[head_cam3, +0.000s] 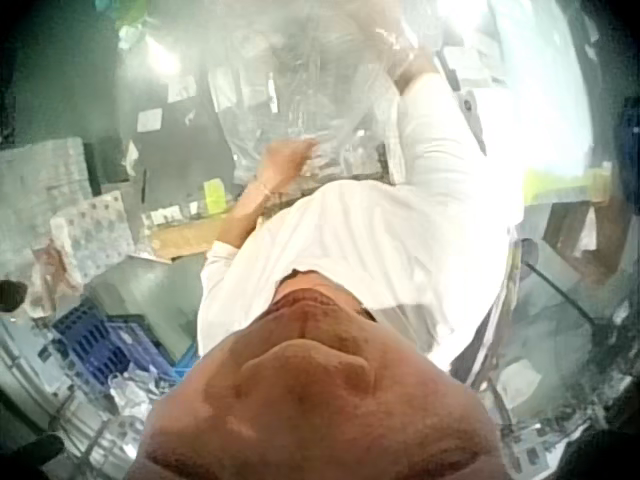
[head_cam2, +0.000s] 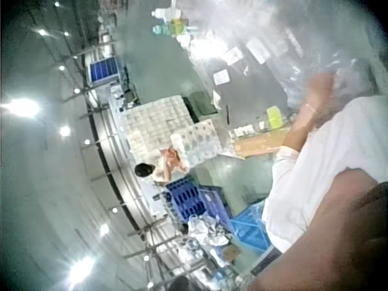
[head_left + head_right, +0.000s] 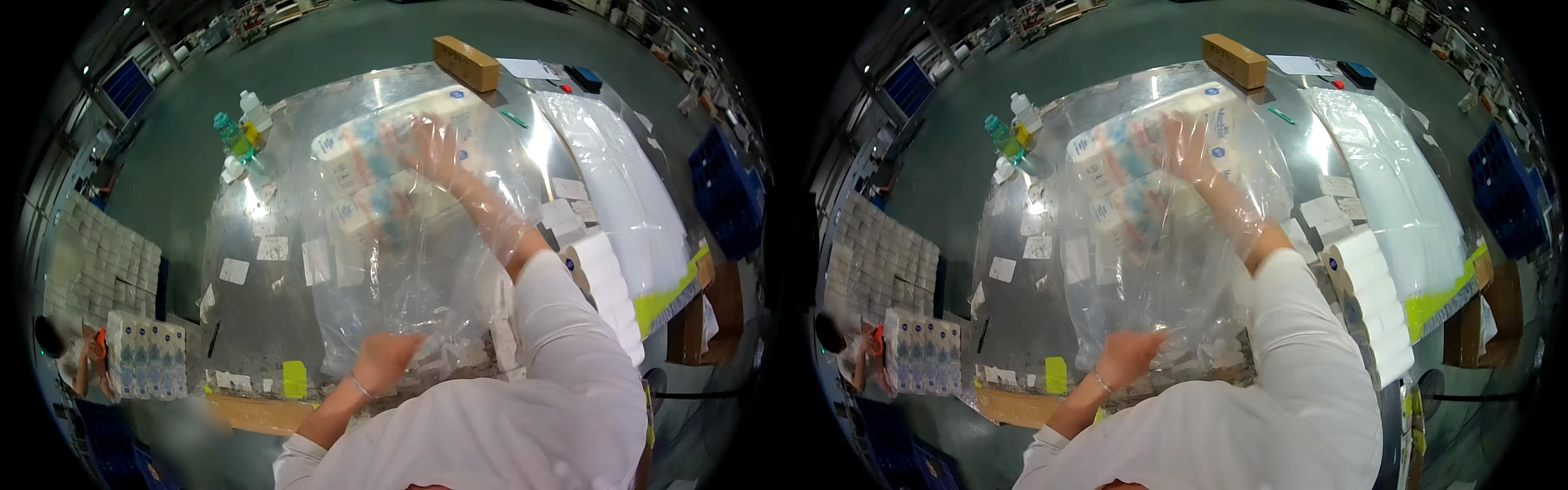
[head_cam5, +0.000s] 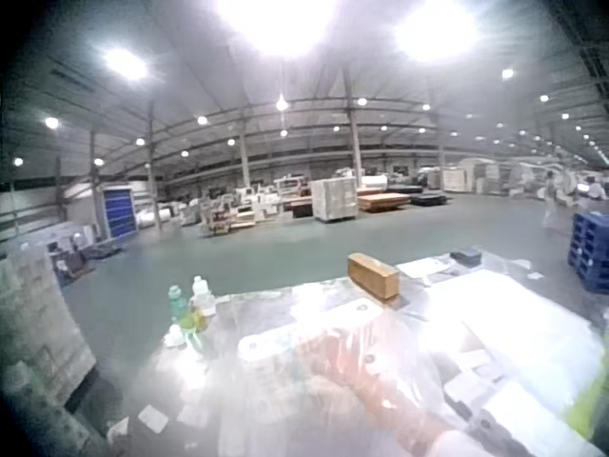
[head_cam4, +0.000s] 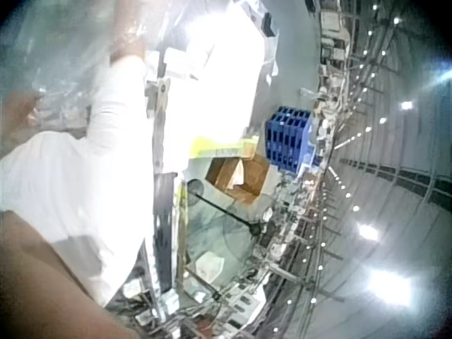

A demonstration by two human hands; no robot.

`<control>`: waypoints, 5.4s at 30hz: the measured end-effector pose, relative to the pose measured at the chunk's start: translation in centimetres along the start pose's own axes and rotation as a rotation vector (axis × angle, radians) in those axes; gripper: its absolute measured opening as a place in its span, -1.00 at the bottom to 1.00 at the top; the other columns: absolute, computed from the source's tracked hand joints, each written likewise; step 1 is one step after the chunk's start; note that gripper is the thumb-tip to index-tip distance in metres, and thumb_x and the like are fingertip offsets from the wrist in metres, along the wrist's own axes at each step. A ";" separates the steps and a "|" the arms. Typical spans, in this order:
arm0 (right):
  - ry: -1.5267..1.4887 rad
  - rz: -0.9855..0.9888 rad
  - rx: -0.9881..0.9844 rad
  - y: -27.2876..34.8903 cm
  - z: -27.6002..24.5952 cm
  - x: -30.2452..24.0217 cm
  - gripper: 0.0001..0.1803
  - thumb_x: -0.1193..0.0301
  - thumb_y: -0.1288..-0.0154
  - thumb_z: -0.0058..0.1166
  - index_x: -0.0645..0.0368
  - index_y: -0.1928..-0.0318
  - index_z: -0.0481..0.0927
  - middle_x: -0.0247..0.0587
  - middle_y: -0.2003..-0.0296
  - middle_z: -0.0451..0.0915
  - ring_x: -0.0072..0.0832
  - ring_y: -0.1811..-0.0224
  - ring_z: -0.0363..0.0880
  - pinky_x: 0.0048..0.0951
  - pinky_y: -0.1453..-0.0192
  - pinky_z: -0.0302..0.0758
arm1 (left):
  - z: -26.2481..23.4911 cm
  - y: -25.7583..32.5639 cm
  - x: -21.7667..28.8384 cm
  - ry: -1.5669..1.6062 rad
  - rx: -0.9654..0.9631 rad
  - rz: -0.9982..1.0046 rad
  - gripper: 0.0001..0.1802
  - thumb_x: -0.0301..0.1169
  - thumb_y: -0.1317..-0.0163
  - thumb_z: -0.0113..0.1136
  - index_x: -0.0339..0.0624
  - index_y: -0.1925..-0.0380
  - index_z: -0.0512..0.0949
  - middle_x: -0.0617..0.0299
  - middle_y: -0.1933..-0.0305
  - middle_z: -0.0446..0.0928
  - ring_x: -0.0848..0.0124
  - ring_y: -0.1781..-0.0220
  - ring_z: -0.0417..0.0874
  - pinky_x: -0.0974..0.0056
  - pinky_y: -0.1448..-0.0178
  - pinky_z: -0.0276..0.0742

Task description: The person places multi-packs of toilet paper into a large plastic bag, then uses a small blade to trim the plastic packaging of additional toilet paper packs before placing them onto a conveyor belt.

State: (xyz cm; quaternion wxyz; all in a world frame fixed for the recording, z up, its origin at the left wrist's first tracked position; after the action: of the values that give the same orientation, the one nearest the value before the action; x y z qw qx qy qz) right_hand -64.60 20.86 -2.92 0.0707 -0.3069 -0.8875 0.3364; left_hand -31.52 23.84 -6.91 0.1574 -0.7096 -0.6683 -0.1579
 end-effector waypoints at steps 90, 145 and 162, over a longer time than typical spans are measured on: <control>-1.150 1.019 0.244 11.2 -8.1 -6.0 -0.41 0.24 -0.14 -0.06 0.34 -0.07 0.12 -0.04 0.08 0.37 -0.25 0.08 0.37 -0.28 -0.01 0.32 | -11.2 -3.8 7.6 0.391 0.660 0.293 -0.87 -0.47 -0.07 0.13 -0.30 0.40 0.54 0.07 0.45 0.52 0.27 0.52 0.53 0.36 0.44 0.42; -0.088 -0.443 -1.565 23.8 5.3 6.8 -0.72 0.26 0.17 0.03 0.20 0.48 0.62 -0.09 0.46 0.59 -0.27 0.44 0.56 -0.27 0.34 0.44 | 1.0 -8.0 -16.6 -0.027 -0.147 -0.207 -0.57 0.02 -0.12 -0.06 -0.09 0.41 0.56 0.01 0.32 0.55 0.12 0.25 0.55 0.15 0.16 0.44; -0.258 0.696 -0.522 24.1 4.2 10.2 -0.53 0.24 0.09 0.10 0.21 0.13 0.47 -0.05 0.15 0.48 -0.21 0.06 0.44 -0.32 0.13 0.41 | 6.1 -11.4 -24.0 -0.087 0.067 -0.340 -0.56 0.01 -0.02 0.09 -0.09 0.27 0.57 -0.03 0.24 0.54 0.03 0.19 0.53 0.05 0.13 0.39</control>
State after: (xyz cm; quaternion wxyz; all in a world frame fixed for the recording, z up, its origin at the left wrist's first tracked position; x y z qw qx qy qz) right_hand -62.21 38.70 -22.44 -0.2375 -0.5500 -0.7882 0.1406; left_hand -44.23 5.56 -22.73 0.1228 -0.5869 -0.7898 -0.1290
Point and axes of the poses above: each hand's wrist, its own y-axis away from the middle knuckle, its own z-axis out of the palm, x = y × z, the point moved 5 cm from there along -y, towards the middle knuckle
